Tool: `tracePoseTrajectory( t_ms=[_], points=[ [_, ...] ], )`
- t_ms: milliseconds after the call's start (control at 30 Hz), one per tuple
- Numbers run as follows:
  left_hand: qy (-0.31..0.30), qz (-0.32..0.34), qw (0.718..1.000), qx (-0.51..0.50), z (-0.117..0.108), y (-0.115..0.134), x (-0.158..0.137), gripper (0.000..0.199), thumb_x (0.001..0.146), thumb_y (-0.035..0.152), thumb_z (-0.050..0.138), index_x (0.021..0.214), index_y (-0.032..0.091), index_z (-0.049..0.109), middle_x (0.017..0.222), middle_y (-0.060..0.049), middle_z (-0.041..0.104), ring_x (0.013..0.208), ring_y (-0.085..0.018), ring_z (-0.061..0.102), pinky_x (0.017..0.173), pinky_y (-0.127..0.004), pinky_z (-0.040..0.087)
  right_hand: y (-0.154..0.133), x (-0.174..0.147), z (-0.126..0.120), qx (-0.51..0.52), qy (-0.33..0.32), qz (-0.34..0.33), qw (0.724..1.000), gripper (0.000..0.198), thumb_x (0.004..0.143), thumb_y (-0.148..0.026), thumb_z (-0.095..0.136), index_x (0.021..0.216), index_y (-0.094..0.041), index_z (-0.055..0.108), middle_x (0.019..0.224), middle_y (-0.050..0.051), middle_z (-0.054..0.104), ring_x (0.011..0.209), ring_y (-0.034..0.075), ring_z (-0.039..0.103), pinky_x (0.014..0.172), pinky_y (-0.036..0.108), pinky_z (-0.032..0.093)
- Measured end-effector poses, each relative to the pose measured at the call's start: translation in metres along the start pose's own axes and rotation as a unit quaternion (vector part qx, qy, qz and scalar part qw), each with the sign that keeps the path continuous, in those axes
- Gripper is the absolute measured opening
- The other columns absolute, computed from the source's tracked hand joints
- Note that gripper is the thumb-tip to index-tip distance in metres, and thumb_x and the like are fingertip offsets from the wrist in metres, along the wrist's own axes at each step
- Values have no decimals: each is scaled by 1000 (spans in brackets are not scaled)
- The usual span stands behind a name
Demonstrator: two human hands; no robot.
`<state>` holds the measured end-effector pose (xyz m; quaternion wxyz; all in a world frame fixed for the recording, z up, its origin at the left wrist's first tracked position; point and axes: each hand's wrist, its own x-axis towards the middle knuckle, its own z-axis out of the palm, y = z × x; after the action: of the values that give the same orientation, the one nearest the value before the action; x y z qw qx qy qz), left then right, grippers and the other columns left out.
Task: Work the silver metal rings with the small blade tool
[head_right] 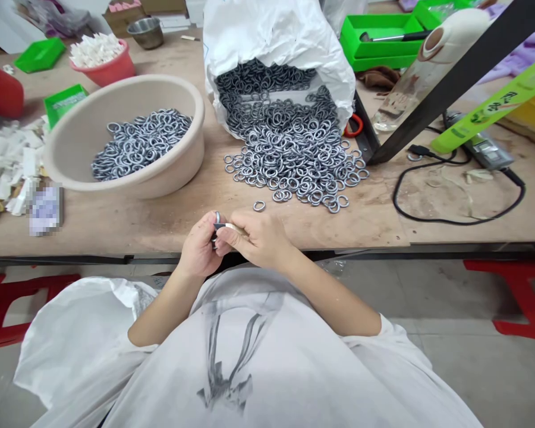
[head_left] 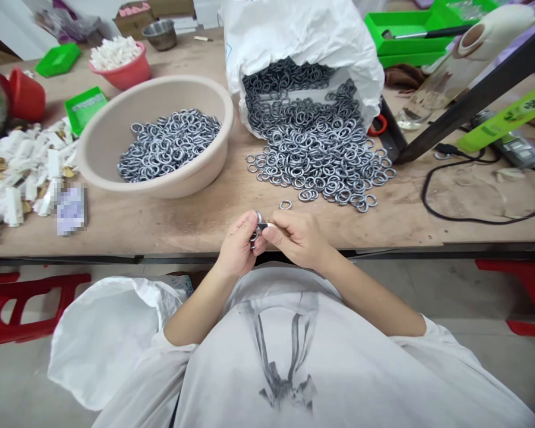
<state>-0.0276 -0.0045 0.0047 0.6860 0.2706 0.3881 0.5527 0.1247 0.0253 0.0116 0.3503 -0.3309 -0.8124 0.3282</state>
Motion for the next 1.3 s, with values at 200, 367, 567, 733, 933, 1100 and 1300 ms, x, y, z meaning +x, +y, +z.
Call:
tracePoseTrajectory(
  t_ms=[200,367,567,733,933,1100,1300],
  points=[
    [-69,-39,997,0,-4,1,-6,49,73,55,80,68,19,47,47,7,39,38,-4,29,38,-17,20,11,8,5,12,5,39,999,53,98,-62,40,64,-21,42,59,-4,42,57,11,40,59,27,25],
    [-102,-48,994,-5,-7,-1,-8,47,79,54,75,66,17,50,47,5,42,38,-4,32,38,-17,26,19,16,4,4,59,98,993,49,94,-63,49,71,-20,52,60,-5,42,59,11,38,59,27,26],
    [-76,-26,997,20,-14,-7,-6,48,75,55,79,66,17,51,46,5,44,38,-5,35,37,-16,27,17,18,11,203,-9,98,974,47,85,-67,60,85,-20,57,72,-3,52,65,12,46,62,25,36],
    [-81,-26,995,57,-21,0,-9,40,79,51,76,72,14,61,50,1,54,39,-7,44,40,-18,34,39,23,-5,-103,35,183,977,31,91,-47,61,82,-18,66,80,4,60,74,17,52,67,29,36],
    [22,-28,998,44,-24,8,5,39,70,36,84,99,15,69,78,-3,69,53,-8,56,41,-17,40,43,19,-12,-270,10,226,936,19,92,-31,61,91,-17,72,95,10,68,81,22,59,68,32,36],
    [47,24,992,117,-19,-5,10,42,73,54,79,83,15,66,70,0,61,52,-6,49,38,-16,31,35,22,-7,142,-18,216,966,32,90,-46,59,77,-17,65,70,0,64,67,15,54,64,27,40],
    [3,46,982,182,-11,-12,6,50,77,64,71,73,15,63,64,0,57,52,-6,48,44,-17,35,11,21,7,290,6,187,938,48,80,-66,66,70,-21,54,63,-2,62,60,13,57,62,27,45]
  ],
)
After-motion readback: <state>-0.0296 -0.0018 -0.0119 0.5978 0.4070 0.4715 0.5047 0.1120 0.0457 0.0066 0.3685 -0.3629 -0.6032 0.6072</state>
